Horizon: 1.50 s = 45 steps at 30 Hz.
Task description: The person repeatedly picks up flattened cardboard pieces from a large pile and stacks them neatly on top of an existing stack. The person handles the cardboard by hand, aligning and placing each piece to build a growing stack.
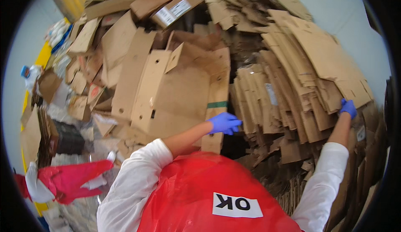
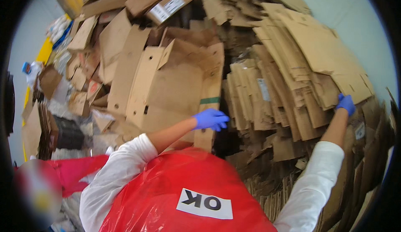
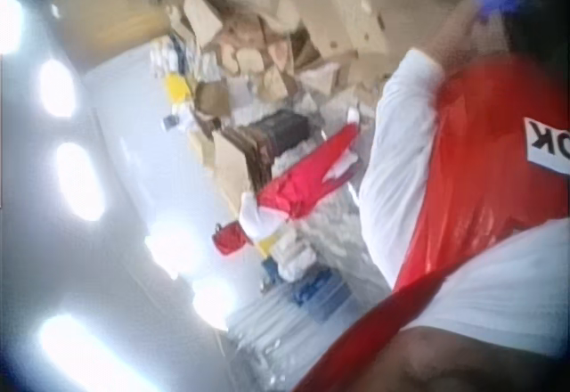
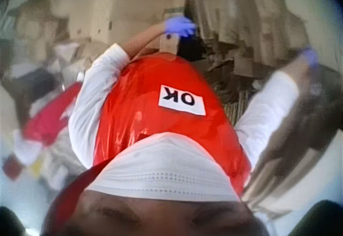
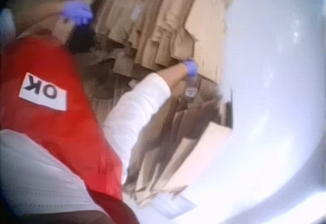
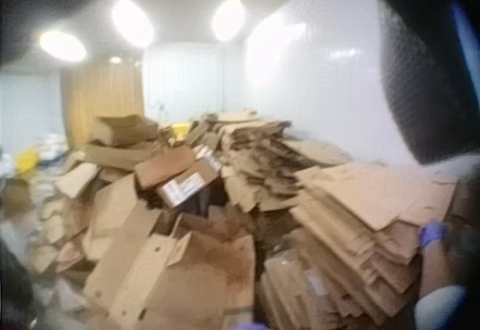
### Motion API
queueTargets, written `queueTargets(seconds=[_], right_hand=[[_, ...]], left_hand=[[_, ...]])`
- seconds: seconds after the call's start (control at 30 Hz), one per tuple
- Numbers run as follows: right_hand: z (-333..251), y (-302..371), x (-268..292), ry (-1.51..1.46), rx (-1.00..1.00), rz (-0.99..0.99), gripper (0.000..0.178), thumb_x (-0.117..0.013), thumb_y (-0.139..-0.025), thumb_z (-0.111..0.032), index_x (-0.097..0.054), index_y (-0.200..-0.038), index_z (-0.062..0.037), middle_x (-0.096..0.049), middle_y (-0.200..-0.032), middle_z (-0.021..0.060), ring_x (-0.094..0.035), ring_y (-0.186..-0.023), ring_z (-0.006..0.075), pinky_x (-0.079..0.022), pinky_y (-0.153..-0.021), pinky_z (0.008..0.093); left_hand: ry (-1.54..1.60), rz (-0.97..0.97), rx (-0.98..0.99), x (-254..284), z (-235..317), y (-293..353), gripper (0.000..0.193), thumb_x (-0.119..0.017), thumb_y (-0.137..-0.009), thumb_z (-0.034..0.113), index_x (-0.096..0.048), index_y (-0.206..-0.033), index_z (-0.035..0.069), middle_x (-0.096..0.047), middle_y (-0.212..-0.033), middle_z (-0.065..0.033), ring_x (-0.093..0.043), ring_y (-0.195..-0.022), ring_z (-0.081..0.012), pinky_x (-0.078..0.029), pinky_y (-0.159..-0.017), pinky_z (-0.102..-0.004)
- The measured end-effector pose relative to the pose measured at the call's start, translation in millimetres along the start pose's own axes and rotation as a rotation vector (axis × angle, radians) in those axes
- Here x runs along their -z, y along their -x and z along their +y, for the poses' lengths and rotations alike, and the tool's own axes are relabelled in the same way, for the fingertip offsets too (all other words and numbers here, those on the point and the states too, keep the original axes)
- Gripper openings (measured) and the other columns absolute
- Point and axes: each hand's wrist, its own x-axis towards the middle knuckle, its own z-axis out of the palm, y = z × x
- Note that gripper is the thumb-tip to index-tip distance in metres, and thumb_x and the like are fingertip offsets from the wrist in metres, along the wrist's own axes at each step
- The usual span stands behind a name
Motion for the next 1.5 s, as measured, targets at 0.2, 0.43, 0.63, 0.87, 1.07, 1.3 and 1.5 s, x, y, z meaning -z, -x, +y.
queueTargets(seconds=[0.2,0.43,0.63,0.87,1.07,1.3,1.5], right_hand=[[13,-66,2,-0.135,-0.110,-0.115,0.044,-0.060,-0.098,-0.023,-0.056,-0.132,0.0034,-0.063,-0.126,0.0181,-0.066,-0.100,0.0324,-0.058,-0.088,0.0431],[-68,145,-18,0.002,0.117,-0.014,0.045,-0.067,-0.095,-0.028,-0.059,-0.127,0.0028,-0.064,-0.124,0.0175,-0.064,-0.106,0.0304,-0.053,-0.096,0.0450],[-51,424,-9,0.037,0.704,-0.394,0.019,-0.057,-0.098,-0.012,-0.062,-0.112,0.0002,-0.064,-0.106,0.0121,-0.063,-0.097,0.0230,-0.052,-0.090,0.0374],[157,595,68,1.025,0.406,-1.483,0.072,-0.069,-0.093,-0.035,-0.045,-0.150,0.0016,-0.049,-0.152,0.0248,-0.047,-0.141,0.0383,-0.036,-0.119,0.0432],[281,606,132,1.072,-0.474,-1.412,0.091,-0.072,-0.091,-0.047,-0.034,-0.156,0.0042,-0.041,-0.157,0.0265,-0.041,-0.146,0.0360,-0.033,-0.121,0.0408],[342,639,88,0.762,-1.086,-1.237,0.044,-0.070,-0.092,-0.039,-0.064,-0.121,-0.0075,-0.070,-0.100,0.0152,-0.068,-0.082,0.0283,-0.057,-0.079,0.0523],[293,696,61,0.764,-1.213,-1.333,0.028,-0.065,-0.092,-0.025,-0.065,-0.109,-0.0032,-0.067,-0.077,0.0135,-0.063,-0.055,0.0250,-0.057,-0.053,0.0426]], left_hand=[[0.340,0.839,0.266,53,-281,206,0.045,-0.064,-0.098,0.038,-0.071,-0.118,-0.003,-0.074,-0.104,-0.0112,-0.069,-0.088,-0.0176,-0.057,-0.078,-0.0335],[0.808,1.029,0.541,55,-406,288,0.098,-0.077,-0.083,0.064,-0.044,-0.152,0.003,-0.054,-0.141,-0.0183,-0.058,-0.119,-0.0314,-0.054,-0.092,-0.0420],[1.016,0.675,0.315,69,-384,188,0.108,-0.069,-0.087,0.070,-0.022,-0.162,0.008,-0.035,-0.162,-0.0222,-0.032,-0.148,-0.0387,-0.034,-0.119,-0.0482],[0.804,0.461,0.479,83,-353,138,0.090,-0.065,-0.091,0.067,-0.038,-0.155,0.010,-0.050,-0.151,-0.0206,-0.055,-0.129,-0.0338,-0.050,-0.102,-0.0439],[0.632,0.476,0.452,78,-322,189,0.074,-0.065,-0.096,0.058,-0.048,-0.148,0.008,-0.062,-0.138,-0.0164,-0.064,-0.112,-0.0284,-0.054,-0.092,-0.0404],[0.365,0.456,0.392,44,-258,269,0.075,-0.069,-0.095,0.049,-0.044,-0.152,0.006,-0.062,-0.139,-0.0164,-0.064,-0.113,-0.0258,-0.053,-0.094,-0.0388],[-0.531,0.612,0.046,-10,-206,256,0.105,-0.080,-0.081,0.057,-0.036,-0.155,-0.002,-0.050,-0.151,-0.0259,-0.048,-0.141,-0.0367,-0.040,-0.116,-0.0434]])
